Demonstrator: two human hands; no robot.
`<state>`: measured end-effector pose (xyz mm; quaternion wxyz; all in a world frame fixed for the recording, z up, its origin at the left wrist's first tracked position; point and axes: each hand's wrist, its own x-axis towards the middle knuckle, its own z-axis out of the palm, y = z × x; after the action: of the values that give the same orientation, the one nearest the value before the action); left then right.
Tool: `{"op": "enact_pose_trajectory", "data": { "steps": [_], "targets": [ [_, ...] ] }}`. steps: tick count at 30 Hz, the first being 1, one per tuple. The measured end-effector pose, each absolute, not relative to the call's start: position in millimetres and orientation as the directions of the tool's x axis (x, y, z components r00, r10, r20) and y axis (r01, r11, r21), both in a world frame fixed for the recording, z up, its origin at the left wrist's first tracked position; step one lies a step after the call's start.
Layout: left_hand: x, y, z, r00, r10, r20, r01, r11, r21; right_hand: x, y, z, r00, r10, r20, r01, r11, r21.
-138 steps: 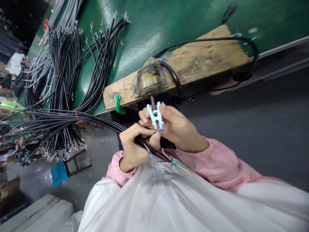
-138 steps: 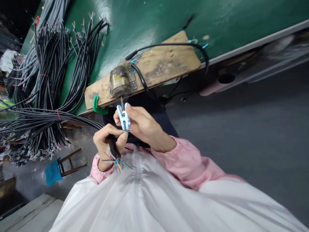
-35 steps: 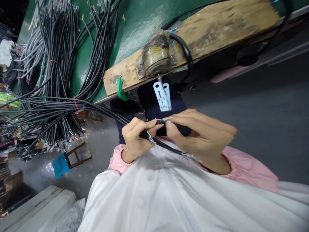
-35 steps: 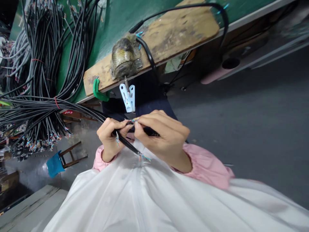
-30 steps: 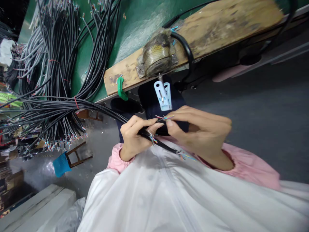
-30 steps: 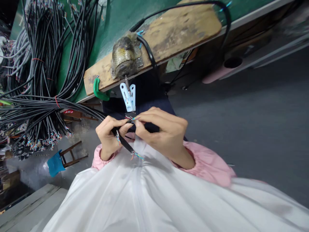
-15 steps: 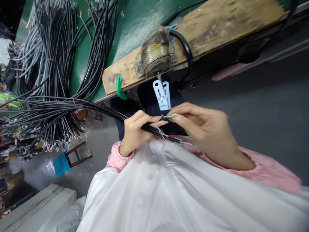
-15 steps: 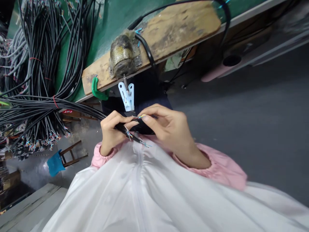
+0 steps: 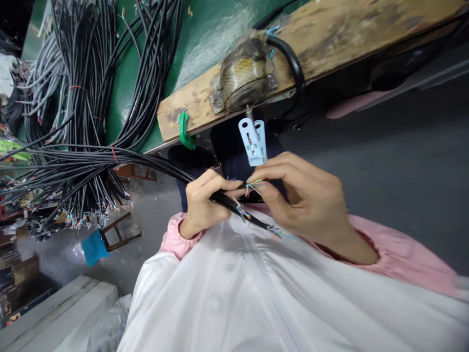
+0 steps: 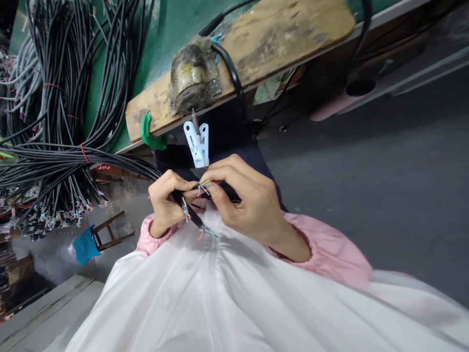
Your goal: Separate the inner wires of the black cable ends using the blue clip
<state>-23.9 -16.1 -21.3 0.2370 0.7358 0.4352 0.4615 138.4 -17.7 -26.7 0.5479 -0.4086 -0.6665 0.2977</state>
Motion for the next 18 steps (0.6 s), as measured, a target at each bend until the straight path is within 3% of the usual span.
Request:
{"op": "enact_pose_trajectory", "data": {
  "steps": [2, 5, 10, 12, 15, 18],
  "targets": [
    [-26, -18, -18, 0.215, 0.886, 0.41, 0.42, -0.463, 0.78, 139, -17, -30, -0.09, 0.867, 0.49, 0.188, 0.498, -0.847],
    [-31, -17, -8, 0.283, 0.899, 0.335, 0.386, -0.426, 0.818, 135, -16, -38, -0.1, 0.886, 0.452, -0.025, 0.452, -0.892],
    [-38, -14, -5, 0.409, 0.821, 0.398, 0.353, -0.544, 0.761, 118, -18, -44, -0.139, 0.934, 0.329, -0.232, 0.292, -0.928],
    [-41, -16, -13, 0.413, 0.808, 0.421, 0.333, -0.564, 0.756, 113, -20, -43, -0.095, 0.923, 0.372, -0.16, 0.355, -0.921],
    [-44, -21, -28, 0.374, 0.822, 0.429, 0.328, -0.55, 0.768, 112, -23, -40, -0.009, 0.879, 0.476, 0.08, 0.475, -0.876],
    [-43, -25, -36, 0.314, 0.822, 0.474, 0.279, -0.557, 0.782, 118, -22, -40, 0.095, 0.845, 0.527, 0.264, 0.489, -0.831]
  ]
}}
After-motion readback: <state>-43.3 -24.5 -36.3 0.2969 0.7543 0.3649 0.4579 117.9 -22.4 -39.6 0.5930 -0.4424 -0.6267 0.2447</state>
